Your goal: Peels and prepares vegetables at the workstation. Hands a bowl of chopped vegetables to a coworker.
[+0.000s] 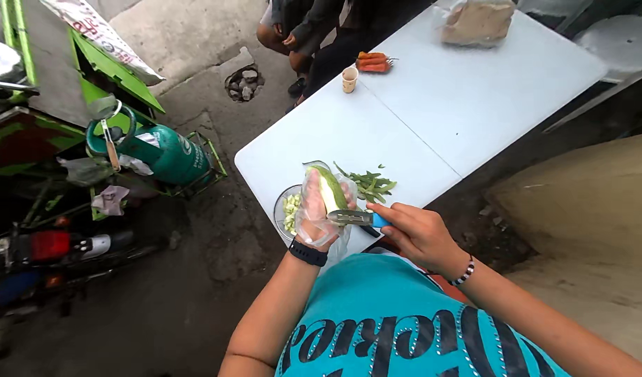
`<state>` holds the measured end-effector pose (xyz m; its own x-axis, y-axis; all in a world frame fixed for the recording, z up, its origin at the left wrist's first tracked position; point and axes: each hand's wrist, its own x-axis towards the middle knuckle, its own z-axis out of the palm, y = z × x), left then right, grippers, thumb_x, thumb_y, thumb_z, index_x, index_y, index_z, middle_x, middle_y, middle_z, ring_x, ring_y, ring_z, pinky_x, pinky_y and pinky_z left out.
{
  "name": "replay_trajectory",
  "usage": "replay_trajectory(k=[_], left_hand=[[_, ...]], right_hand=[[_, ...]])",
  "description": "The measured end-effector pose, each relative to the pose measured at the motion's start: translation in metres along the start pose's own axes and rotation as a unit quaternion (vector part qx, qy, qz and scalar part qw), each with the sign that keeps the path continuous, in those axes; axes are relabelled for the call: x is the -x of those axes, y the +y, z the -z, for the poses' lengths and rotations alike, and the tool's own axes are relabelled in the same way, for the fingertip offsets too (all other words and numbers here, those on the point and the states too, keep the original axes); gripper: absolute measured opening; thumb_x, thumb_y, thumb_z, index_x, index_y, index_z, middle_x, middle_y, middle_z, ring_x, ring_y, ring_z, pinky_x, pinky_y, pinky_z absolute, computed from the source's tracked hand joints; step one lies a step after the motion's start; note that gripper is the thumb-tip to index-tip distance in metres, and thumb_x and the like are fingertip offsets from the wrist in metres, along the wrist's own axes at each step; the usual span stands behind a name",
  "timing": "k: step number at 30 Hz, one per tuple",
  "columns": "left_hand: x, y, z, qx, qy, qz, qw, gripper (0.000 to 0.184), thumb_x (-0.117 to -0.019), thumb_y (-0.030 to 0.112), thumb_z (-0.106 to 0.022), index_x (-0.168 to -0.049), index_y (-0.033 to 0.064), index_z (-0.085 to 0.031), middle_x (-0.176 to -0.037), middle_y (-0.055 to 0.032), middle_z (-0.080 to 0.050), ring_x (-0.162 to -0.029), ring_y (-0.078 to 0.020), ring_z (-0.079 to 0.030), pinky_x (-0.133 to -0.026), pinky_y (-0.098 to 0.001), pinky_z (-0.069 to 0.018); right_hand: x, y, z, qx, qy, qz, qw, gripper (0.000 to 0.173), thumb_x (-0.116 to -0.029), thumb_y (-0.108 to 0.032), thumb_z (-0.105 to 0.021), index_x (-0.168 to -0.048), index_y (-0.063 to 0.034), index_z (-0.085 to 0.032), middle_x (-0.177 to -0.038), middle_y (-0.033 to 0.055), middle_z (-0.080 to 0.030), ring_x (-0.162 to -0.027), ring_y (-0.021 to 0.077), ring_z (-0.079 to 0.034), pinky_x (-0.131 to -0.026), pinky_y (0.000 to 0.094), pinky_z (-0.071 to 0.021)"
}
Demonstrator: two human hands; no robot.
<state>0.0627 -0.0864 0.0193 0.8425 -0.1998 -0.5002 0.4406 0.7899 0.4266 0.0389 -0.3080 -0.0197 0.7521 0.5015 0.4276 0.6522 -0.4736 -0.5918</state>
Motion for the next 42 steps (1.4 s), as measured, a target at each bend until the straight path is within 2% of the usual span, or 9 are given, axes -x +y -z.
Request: replay_trajectory(k=[7,12,21,23,25,27,32,36,42], left_hand=[[-0.003,-0.001,0.002,-0.002,0.002,0.004,1.000,0.060,-0.1039,0.065,-0.029,-0.104,0.0132,-0.060,-0.083,-0.0059,-0.066,-0.071,-0.0173,-0.068,-0.061,-0.0307,-0.0594],[-0.002,-0.004,0.003,-0.018,0.002,-0.023,1.000,0.055,-0.1057,0.061,-0.031,-0.108,0.0144,-0.060,-0.086,-0.0066,-0.067,-0.075,-0.0178,-0.069,-0.065,-0.0318,-0.0604],[-0.011,-0.013,0.011,-0.061,-0.005,-0.046,0.997,0.045,-0.1071,0.053,-0.037,-0.110,0.0154,-0.061,-0.088,-0.0071,-0.068,-0.075,-0.0172,-0.069,-0.064,-0.0323,-0.0599],[-0.012,-0.013,0.008,-0.082,0.012,-0.044,0.996,0.045,-0.1067,0.054,-0.038,-0.113,0.0152,-0.060,-0.087,-0.0075,-0.067,-0.072,-0.0171,-0.067,-0.061,-0.0319,-0.0587],[-0.011,-0.013,0.003,-0.110,0.040,-0.031,0.993,0.049,-0.1061,0.057,-0.037,-0.113,0.0135,-0.059,-0.083,-0.0081,-0.066,-0.066,-0.0174,-0.066,-0.056,-0.0316,-0.0576],[-0.009,-0.015,0.000,-0.115,0.025,-0.023,0.993,0.054,-0.1055,0.059,-0.035,-0.111,0.0118,-0.060,-0.081,-0.0086,-0.066,-0.065,-0.0175,-0.066,-0.056,-0.0313,-0.0578],[-0.011,-0.010,0.008,-0.076,-0.039,-0.066,0.994,0.053,-0.1049,0.060,-0.036,-0.116,0.0154,-0.063,-0.096,-0.0077,-0.071,-0.081,-0.0167,-0.071,-0.068,-0.0310,-0.0611],[-0.013,-0.007,0.010,-0.067,-0.028,-0.059,0.996,0.059,-0.1022,0.066,-0.034,-0.116,0.0151,-0.061,-0.094,-0.0090,-0.070,-0.078,-0.0179,-0.071,-0.064,-0.0313,-0.0604],[-0.013,-0.011,0.008,-0.074,-0.021,-0.082,0.994,0.052,-0.1054,0.059,-0.036,-0.118,0.0144,-0.060,-0.093,-0.0090,-0.070,-0.079,-0.0183,-0.071,-0.067,-0.0317,-0.0610]], right_hand=[[0.004,0.000,-0.001,0.008,0.000,0.001,1.000,0.042,-0.1103,-0.037,-0.042,-0.139,-0.0159,-0.065,-0.075,0.0051,-0.056,-0.064,0.0176,-0.054,-0.056,0.0333,-0.0456],[0.001,0.001,-0.004,0.028,0.021,-0.002,0.999,0.042,-0.1100,-0.035,-0.042,-0.139,-0.0146,-0.066,-0.075,0.0053,-0.056,-0.063,0.0184,-0.054,-0.054,0.0342,-0.0447],[-0.004,0.010,-0.004,0.019,0.008,-0.024,0.999,0.043,-0.1098,-0.036,-0.042,-0.140,-0.0150,-0.065,-0.075,0.0044,-0.058,-0.063,0.0174,-0.055,-0.053,0.0340,-0.0456],[-0.006,0.013,-0.004,0.012,0.001,-0.042,0.999,0.043,-0.1097,-0.036,-0.042,-0.139,-0.0145,-0.065,-0.079,0.0049,-0.061,-0.066,0.0178,-0.058,-0.056,0.0355,-0.0480],[-0.010,0.018,-0.001,0.005,-0.004,-0.071,0.997,0.044,-0.1096,-0.036,-0.042,-0.139,-0.0132,-0.065,-0.091,0.0075,-0.070,-0.075,0.0197,-0.067,-0.064,0.0400,-0.0554],[-0.011,0.022,0.002,-0.002,-0.003,-0.082,0.997,0.044,-0.1095,-0.036,-0.042,-0.139,-0.0118,-0.064,-0.095,0.0079,-0.071,-0.079,0.0192,-0.068,-0.067,0.0403,-0.0566],[0.000,0.007,0.007,-0.012,-0.013,-0.033,0.999,0.043,-0.1100,-0.036,-0.041,-0.141,-0.0157,-0.064,-0.078,0.0053,-0.059,-0.065,0.0175,-0.057,-0.057,0.0353,-0.0481],[0.004,0.004,0.005,0.000,-0.018,-0.031,0.999,0.043,-0.1106,-0.036,-0.041,-0.140,-0.0163,-0.065,-0.077,0.0059,-0.059,-0.065,0.0185,-0.057,-0.056,0.0353,-0.0477],[0.001,0.006,0.001,0.023,-0.005,-0.029,0.999,0.042,-0.1102,-0.035,-0.041,-0.140,-0.0167,-0.065,-0.075,0.0054,-0.057,-0.063,0.0192,-0.055,-0.054,0.0354,-0.0458]])
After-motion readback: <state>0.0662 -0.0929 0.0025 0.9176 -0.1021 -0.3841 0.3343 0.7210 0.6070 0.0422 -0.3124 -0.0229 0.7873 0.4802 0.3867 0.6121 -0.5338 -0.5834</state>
